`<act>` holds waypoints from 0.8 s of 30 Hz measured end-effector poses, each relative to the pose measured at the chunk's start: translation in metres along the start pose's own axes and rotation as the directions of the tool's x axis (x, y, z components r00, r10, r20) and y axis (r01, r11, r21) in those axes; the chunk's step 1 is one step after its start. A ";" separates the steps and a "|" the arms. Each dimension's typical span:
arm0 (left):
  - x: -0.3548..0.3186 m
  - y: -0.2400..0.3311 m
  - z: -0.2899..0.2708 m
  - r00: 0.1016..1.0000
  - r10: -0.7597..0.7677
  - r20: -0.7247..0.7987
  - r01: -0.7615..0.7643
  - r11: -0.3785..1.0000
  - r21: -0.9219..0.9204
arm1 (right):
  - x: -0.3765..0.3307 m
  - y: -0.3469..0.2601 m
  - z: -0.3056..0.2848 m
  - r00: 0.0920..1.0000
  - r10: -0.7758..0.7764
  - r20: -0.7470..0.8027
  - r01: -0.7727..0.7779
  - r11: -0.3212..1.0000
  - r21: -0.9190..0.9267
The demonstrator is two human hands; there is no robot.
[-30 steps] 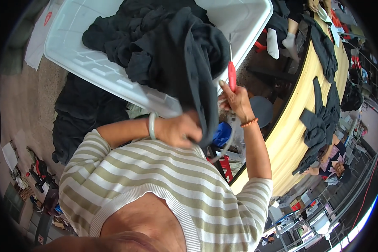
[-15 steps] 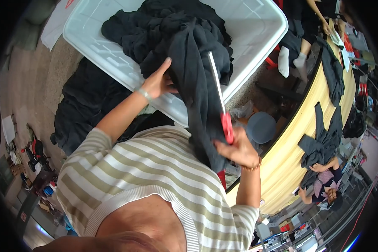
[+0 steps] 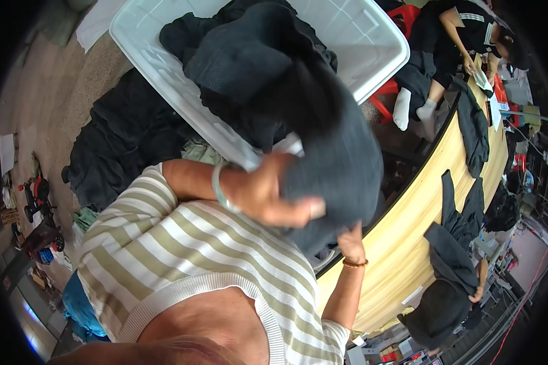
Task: Trimming loose threads from black garments using scissors.
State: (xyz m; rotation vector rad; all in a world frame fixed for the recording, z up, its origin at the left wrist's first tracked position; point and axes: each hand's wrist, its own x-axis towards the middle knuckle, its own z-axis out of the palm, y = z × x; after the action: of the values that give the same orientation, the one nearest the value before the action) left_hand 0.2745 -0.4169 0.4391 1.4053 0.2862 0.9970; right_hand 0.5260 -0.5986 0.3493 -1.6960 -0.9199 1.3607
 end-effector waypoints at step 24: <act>0.131 -0.089 0.263 0.912 0.265 0.312 -0.305 0.948 0.088 | -0.065 -0.107 -0.603 0.699 -0.208 -0.684 -0.309 0.776 -0.551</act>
State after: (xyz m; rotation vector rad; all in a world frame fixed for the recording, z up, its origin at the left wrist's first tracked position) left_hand 0.5718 -0.4898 0.4629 1.7331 -0.0817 0.9976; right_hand 1.0994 -0.6809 0.5583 -2.5173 -0.8829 0.2530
